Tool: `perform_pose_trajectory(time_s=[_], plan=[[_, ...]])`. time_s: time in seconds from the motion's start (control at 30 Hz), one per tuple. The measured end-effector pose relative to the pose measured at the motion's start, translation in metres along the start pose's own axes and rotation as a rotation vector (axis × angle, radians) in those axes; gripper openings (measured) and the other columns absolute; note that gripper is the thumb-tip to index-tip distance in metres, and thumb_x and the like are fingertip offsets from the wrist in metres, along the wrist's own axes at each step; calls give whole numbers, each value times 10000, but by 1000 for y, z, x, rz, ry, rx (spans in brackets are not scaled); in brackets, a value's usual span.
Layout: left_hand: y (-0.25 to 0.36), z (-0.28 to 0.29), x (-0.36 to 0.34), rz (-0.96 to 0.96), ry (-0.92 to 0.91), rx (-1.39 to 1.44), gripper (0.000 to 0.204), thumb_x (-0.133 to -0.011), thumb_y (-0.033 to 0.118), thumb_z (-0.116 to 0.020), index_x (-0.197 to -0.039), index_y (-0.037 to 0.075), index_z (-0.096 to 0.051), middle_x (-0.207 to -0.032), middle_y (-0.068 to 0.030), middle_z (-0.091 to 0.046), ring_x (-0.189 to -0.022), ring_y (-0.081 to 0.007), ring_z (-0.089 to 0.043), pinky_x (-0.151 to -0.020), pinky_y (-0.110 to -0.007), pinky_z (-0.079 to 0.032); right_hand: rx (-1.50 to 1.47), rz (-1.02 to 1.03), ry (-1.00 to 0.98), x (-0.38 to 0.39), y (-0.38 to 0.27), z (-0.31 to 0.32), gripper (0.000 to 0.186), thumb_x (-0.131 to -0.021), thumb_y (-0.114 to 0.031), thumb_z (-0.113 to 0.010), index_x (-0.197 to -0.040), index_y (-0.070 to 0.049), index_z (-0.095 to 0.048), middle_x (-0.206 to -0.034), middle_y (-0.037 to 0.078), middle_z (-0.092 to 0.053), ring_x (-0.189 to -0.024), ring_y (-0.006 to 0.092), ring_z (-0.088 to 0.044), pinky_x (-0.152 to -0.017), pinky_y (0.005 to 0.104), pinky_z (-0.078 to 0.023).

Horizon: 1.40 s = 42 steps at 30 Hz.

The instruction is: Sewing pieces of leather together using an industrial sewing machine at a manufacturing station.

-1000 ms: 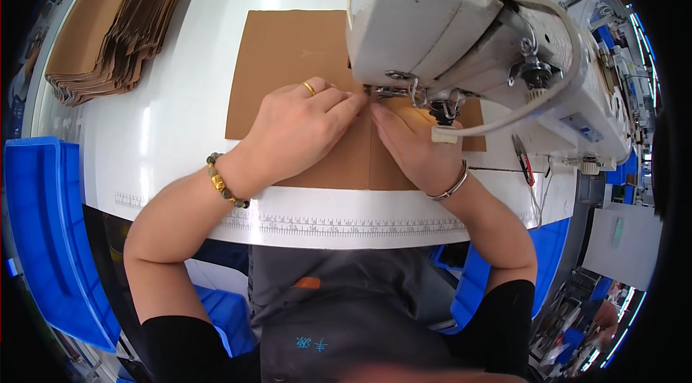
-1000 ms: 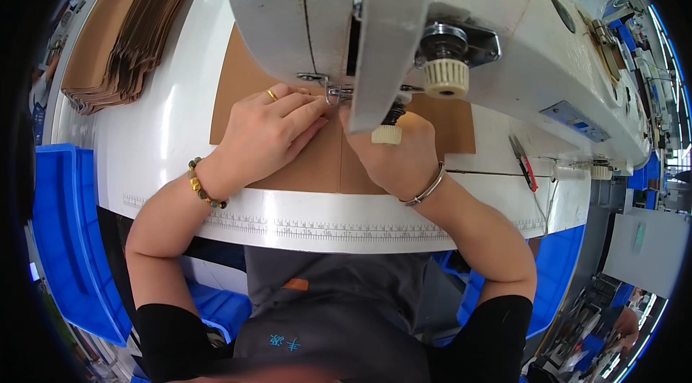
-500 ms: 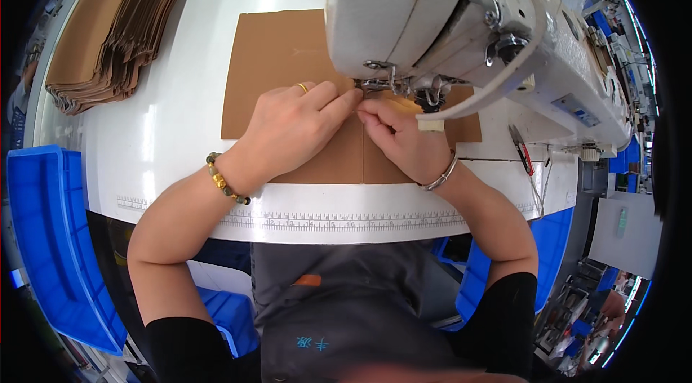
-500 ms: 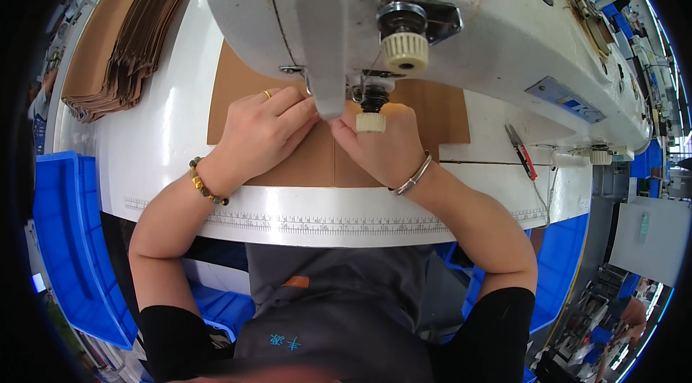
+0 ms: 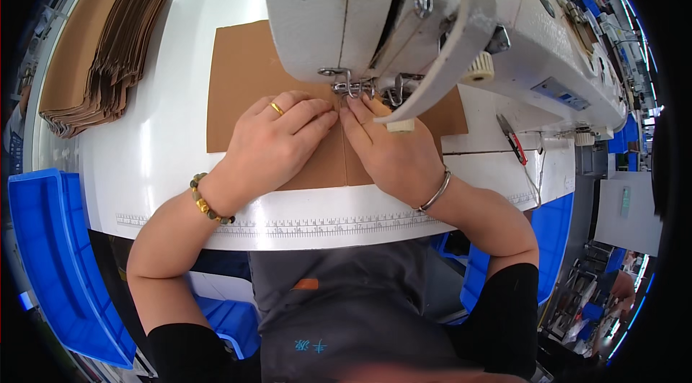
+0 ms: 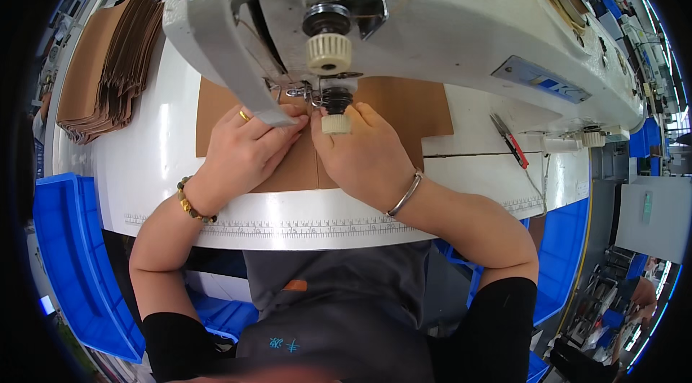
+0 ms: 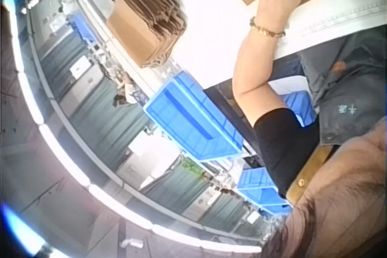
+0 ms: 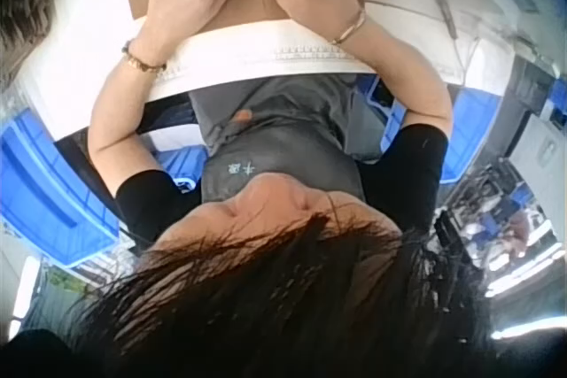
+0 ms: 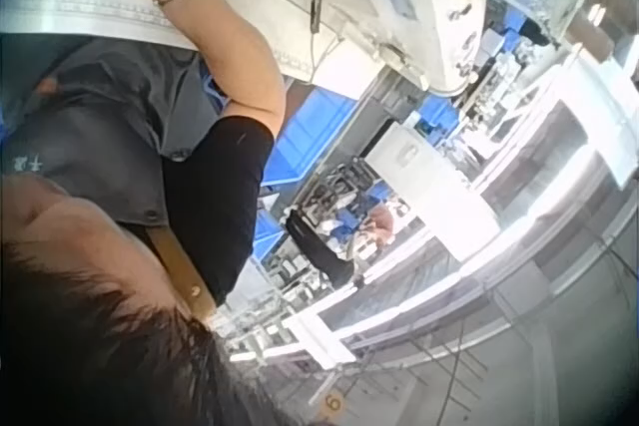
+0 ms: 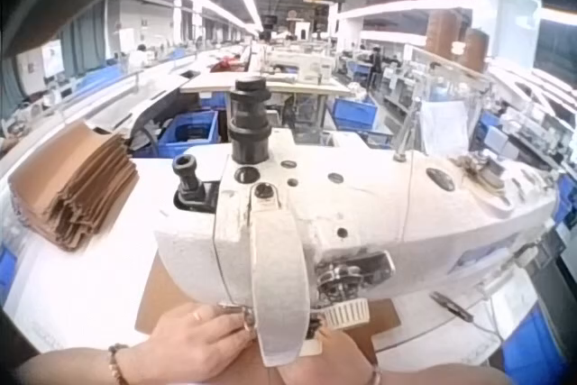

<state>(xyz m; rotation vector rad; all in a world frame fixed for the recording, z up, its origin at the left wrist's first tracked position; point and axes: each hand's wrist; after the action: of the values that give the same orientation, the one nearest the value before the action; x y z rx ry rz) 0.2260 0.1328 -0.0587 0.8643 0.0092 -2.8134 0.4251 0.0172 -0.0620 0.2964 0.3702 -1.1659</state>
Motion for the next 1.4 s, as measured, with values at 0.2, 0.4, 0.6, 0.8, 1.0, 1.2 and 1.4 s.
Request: perform_pose_trajectory(time_s=[0.2,0.4,0.6,0.8,1.0,1.2,1.4], plan=[[3,2,3,54,-68,40,355,-803,133,-698,-1152,78,-721,-1136,-41,-704,-1098,-216,-663,-863,-337,-557,-188,76,44,2,-13,9,334,-825,-107,-645,-1119,48,-680,-1106,202,-706,-864,258,-682,-788,375,-563],[5,9,-7,28,-251,-19,504,-850,139,-625,-1352,98,-650,-1262,-35,-650,-1022,-204,-616,-873,-338,-531,-272,71,-125,5,-13,9,352,-878,-114,-627,-1199,16,-688,-1249,221,-682,-1183,351,-669,-987,440,-563],[3,9,-7,-36,-269,33,498,-908,167,-565,-1398,102,-626,-1382,-49,-623,-1146,-224,-599,-974,-346,-482,-295,135,-116,5,-13,12,332,-850,-103,-650,-1148,35,-697,-1182,189,-705,-1128,335,-692,-949,409,-574],[6,9,-1,-25,-344,30,489,-945,177,-548,-1416,56,-602,-1469,-93,-593,-1354,-271,-552,-1061,-378,-462,-212,241,64,3,-12,6,263,-824,-109,-673,-1041,40,-688,-1040,154,-706,-1018,297,-701,-869,376,-578],[5,13,7,64,-363,-28,488,-946,168,-544,-1411,30,-599,-1464,-107,-595,-1351,-291,-569,-1095,-407,-467,-212,241,21,4,-12,5,288,-845,-124,-658,-1087,32,-684,-1151,176,-716,-1125,306,-694,-928,374,-573],[-4,16,5,111,-384,-252,471,-928,177,-566,-1374,43,-631,-1443,-104,-613,-1331,-282,-582,-1074,-404,-490,-181,235,-28,3,-11,10,290,-859,-130,-641,-1095,32,-683,-1194,188,-713,-1143,302,-691,-942,372,-567],[5,17,1,5,-257,9,429,-922,182,-579,-1319,43,-662,-1436,-99,-622,-1324,-271,-586,-1085,-399,-480,-176,239,-47,3,-12,10,304,-860,-132,-640,-1109,36,-690,-1183,185,-714,-1148,305,-688,-946,374,-566]])
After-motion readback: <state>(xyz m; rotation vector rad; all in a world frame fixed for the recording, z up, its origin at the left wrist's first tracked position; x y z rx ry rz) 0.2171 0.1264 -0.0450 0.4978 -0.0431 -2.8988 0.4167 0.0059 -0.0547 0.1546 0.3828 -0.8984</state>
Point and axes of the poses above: each hand's wrist, its own x-axis away from the middle knuckle, its own z-axis out of the back of the hand, y = z × x
